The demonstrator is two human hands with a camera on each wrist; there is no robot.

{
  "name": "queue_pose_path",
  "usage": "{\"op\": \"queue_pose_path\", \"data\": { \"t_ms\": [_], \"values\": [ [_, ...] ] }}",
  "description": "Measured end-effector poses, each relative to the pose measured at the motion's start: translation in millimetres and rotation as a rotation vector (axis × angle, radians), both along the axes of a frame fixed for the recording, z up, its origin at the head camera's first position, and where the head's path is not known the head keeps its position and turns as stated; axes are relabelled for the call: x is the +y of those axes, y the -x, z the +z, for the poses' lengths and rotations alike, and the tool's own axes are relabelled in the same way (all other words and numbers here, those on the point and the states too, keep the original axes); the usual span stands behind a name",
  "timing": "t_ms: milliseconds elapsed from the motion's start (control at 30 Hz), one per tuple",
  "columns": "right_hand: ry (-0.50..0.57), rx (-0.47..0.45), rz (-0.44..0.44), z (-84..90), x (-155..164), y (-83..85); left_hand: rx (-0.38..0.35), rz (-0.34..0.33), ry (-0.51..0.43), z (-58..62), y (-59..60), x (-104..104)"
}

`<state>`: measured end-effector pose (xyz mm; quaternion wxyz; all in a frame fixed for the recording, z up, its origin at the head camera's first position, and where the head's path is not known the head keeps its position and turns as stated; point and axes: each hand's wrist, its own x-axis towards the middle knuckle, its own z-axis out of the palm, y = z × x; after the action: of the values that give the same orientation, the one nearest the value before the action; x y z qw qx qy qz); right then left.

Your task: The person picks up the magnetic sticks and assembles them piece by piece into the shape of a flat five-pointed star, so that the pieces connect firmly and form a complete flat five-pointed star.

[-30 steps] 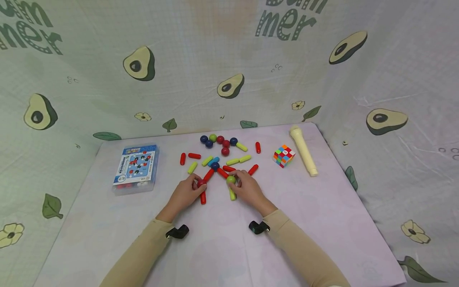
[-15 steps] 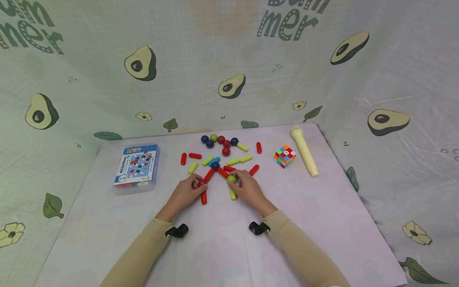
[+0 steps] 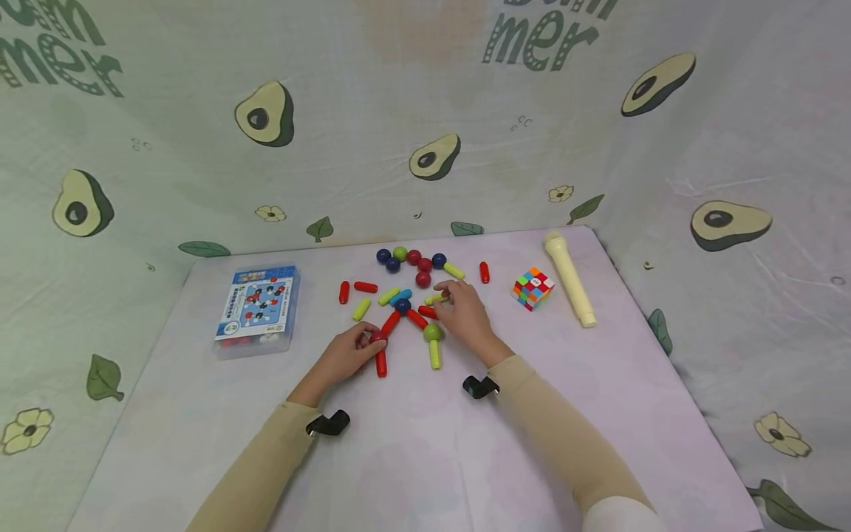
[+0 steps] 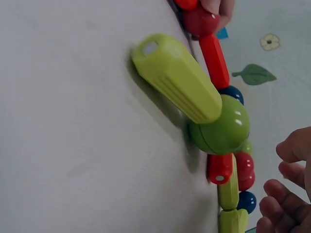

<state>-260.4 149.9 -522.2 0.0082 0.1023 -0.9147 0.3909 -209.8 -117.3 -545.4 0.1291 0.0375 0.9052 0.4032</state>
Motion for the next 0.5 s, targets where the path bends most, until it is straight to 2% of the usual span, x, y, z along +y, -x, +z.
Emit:
{"op": "queue_pose_path", "data": {
  "t_ms": [233,500],
  "values": [
    [-0.147,-0.017,0.067,7.7,-3.6,35.8,-0.03,0.003,-0.025,1.2,0.1,-0.3],
    [-0.274,-0.045,0.148,9.2,-14.7,57.1,-0.05,-0.004,-0.017,1.4,1.1,-0.4]
  ]
}}
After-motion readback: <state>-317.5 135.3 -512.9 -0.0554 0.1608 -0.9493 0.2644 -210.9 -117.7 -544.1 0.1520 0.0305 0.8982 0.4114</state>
